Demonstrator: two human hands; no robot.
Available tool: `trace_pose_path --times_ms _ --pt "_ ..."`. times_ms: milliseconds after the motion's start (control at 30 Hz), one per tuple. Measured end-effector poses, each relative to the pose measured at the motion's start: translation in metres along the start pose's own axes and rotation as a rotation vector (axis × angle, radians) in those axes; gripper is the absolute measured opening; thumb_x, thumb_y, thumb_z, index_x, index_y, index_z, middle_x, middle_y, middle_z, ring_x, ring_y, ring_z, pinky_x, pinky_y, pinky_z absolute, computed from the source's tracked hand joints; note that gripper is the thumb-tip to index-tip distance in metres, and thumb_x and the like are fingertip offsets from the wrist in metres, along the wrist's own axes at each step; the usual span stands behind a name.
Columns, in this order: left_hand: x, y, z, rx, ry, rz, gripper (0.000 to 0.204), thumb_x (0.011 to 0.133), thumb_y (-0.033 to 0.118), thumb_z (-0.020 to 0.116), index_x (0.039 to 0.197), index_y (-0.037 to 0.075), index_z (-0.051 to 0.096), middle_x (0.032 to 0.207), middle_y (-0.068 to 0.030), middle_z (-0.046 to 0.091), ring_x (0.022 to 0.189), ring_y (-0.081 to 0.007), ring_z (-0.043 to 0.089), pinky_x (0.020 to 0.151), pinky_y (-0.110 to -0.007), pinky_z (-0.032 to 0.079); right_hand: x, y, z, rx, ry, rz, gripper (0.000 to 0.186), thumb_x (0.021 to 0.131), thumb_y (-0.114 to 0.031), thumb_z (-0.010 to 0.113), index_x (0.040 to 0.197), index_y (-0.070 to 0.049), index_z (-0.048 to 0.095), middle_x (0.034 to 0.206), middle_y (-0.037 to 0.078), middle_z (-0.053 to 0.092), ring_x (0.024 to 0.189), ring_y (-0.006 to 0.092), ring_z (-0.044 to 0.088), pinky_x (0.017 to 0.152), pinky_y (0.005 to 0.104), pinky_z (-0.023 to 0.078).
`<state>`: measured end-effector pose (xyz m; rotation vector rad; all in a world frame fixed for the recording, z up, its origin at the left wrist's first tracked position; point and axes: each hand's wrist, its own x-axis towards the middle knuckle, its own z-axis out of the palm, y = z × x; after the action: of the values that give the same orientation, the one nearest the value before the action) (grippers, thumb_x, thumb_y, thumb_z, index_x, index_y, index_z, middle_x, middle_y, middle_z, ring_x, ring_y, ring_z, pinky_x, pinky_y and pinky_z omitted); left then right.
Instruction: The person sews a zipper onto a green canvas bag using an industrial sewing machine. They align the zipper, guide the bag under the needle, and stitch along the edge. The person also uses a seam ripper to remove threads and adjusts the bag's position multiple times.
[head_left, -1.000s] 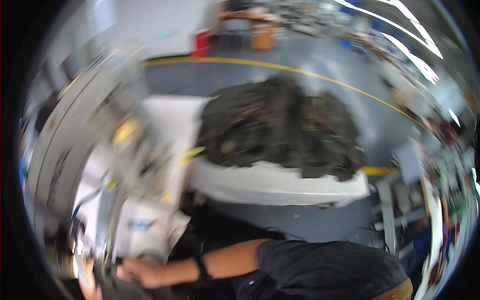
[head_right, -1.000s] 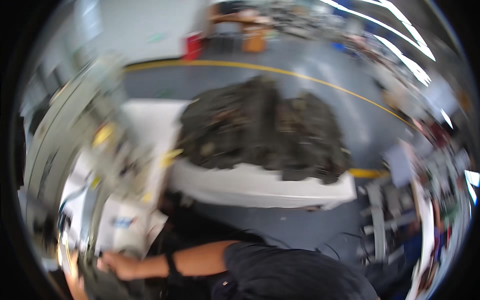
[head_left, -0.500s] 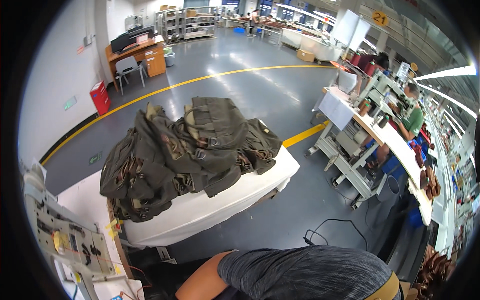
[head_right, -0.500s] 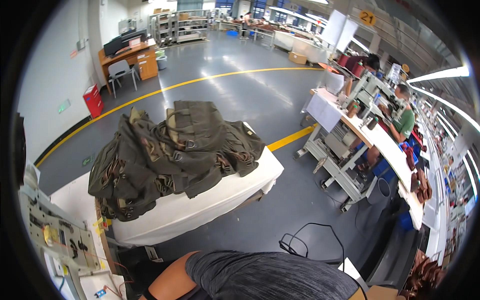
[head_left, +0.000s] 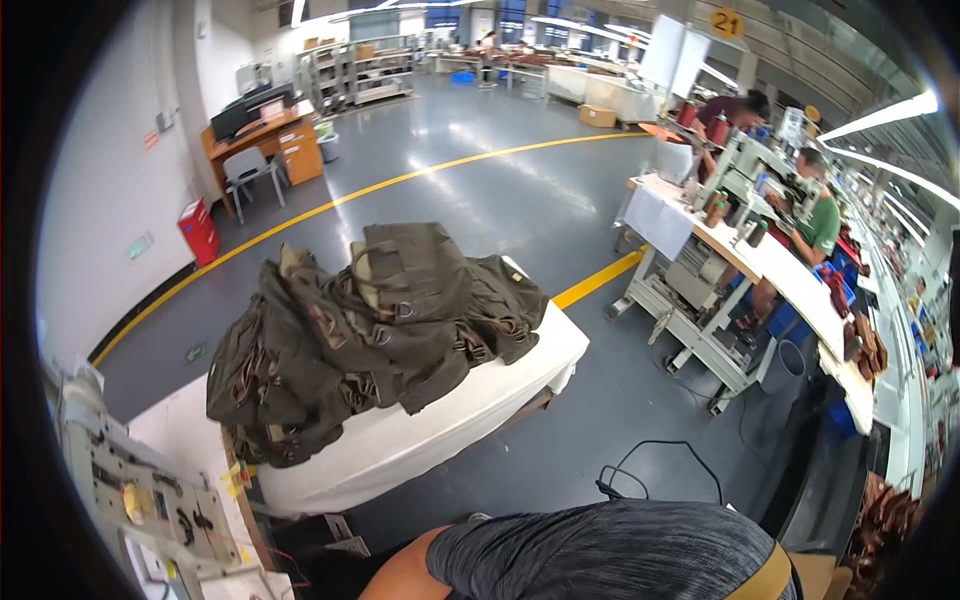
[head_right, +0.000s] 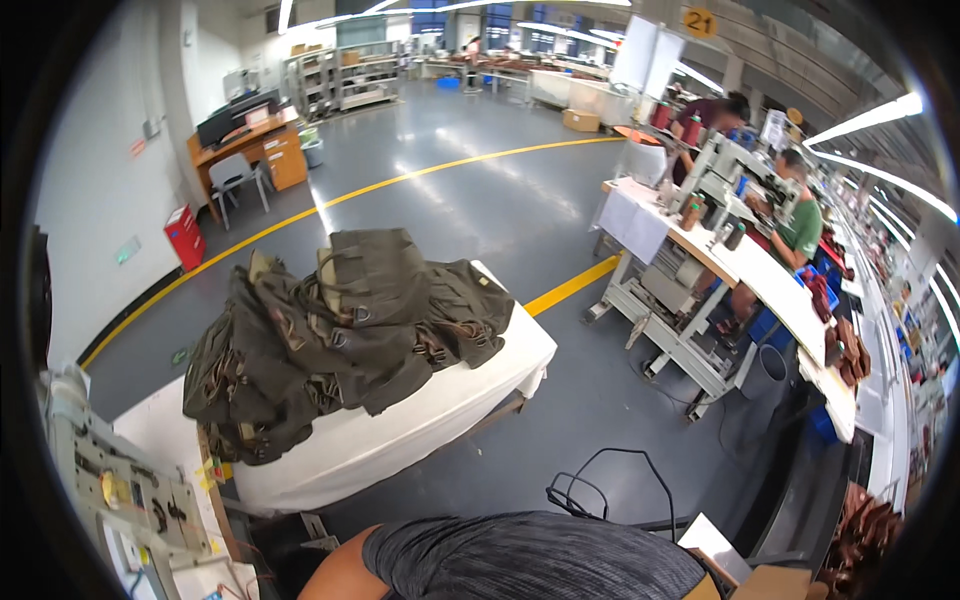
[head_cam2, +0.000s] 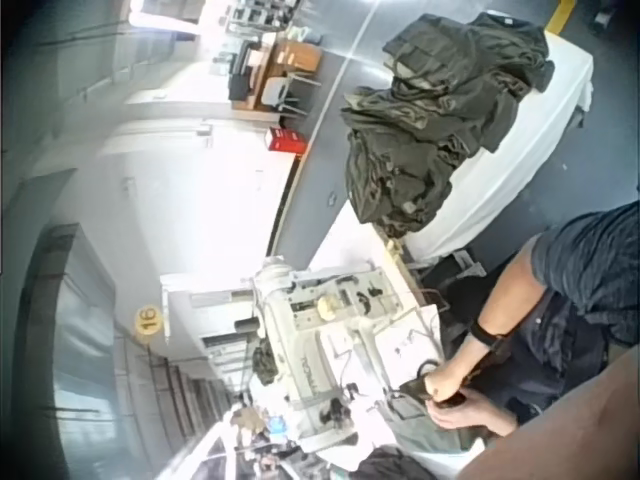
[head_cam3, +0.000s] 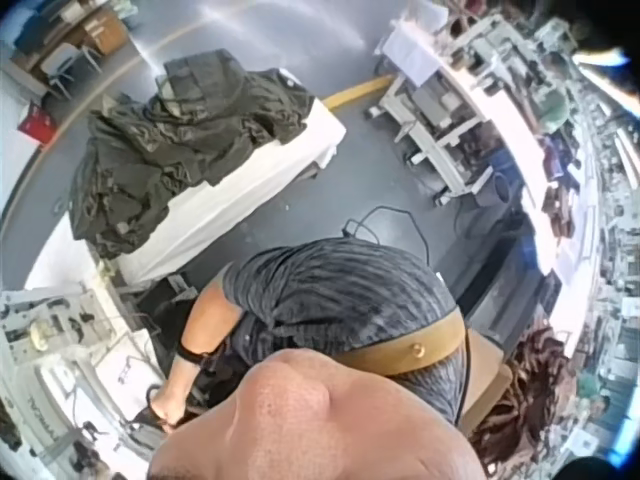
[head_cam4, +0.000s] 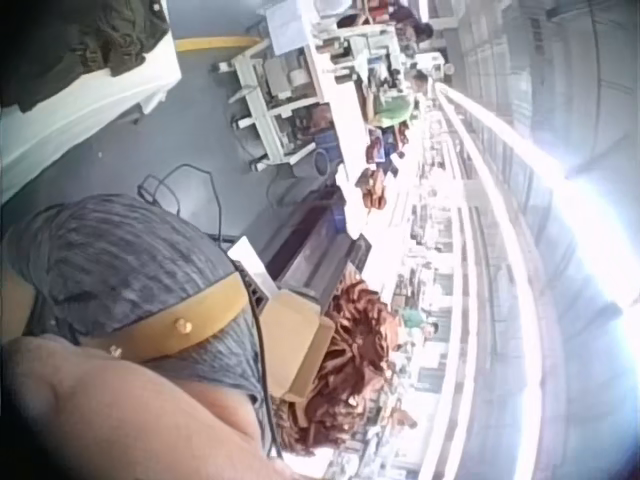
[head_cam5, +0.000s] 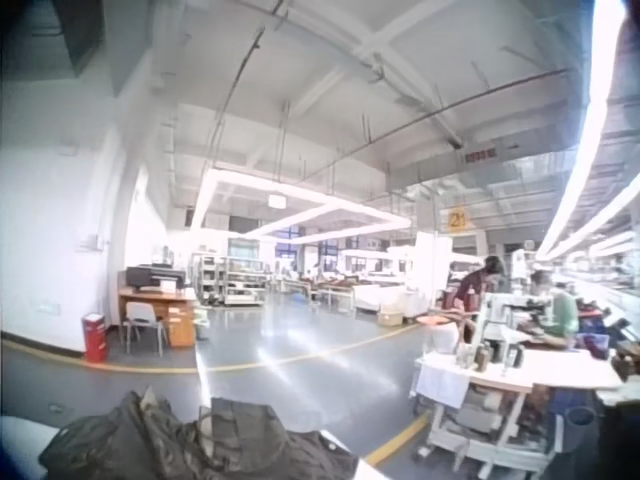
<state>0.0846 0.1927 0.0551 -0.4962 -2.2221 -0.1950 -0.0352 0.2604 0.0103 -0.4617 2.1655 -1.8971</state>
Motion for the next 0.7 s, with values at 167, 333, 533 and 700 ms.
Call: trace_pose_path --times_ms 167,333,533,700 --pt "0.003 -0.026 0.038 0.086 0.012 -0.075 0.023 0.089 0.014 0.077 0.109 0.003 0.075 0.108 -0.0103 0.078 0.099 -0.0303 0.074 0.085 -0.047 0.057 0.002 0.047 -0.018 -0.141 0.095 -0.876 0.015 0.085 -0.015 0.073 0.076 -0.004 0.078 0.069 0.016 0.069 0.058 0.0142 0.061 0.057 0.0358 0.051" --pt "-0.007 -0.052 0.025 -0.020 0.030 -0.215 0.024 0.079 0.001 0.081 0.100 0.007 0.073 0.105 -0.0093 0.077 0.101 -0.0300 0.071 0.096 -0.042 0.049 -0.009 0.000 -0.039 0.607 -0.277 0.324 0.018 0.097 -0.018 0.075 0.093 0.000 0.075 0.072 0.000 0.065 0.062 0.0069 0.056 0.056 0.0215 0.044" --pt "-0.030 -0.056 0.013 -0.024 0.110 -0.298 0.028 0.075 0.000 0.081 0.099 0.011 0.071 0.101 -0.0017 0.074 0.095 -0.0233 0.069 0.094 -0.039 0.046 -0.019 -0.023 -0.035 0.332 -0.368 0.239 0.032 0.104 -0.033 0.070 0.089 -0.005 0.074 0.071 -0.005 0.058 0.065 0.0035 0.051 0.062 0.0206 0.043" --pt "-0.029 -0.053 0.027 -0.044 0.113 -0.277 0.029 0.074 0.000 0.082 0.098 0.012 0.072 0.100 0.0008 0.074 0.089 -0.0204 0.067 0.088 -0.036 0.045 -0.021 -0.002 -0.039 0.395 -0.330 0.170 0.036 0.106 -0.028 0.065 0.079 -0.005 0.068 0.070 -0.002 0.057 0.071 0.0063 0.053 0.065 0.0241 0.043"
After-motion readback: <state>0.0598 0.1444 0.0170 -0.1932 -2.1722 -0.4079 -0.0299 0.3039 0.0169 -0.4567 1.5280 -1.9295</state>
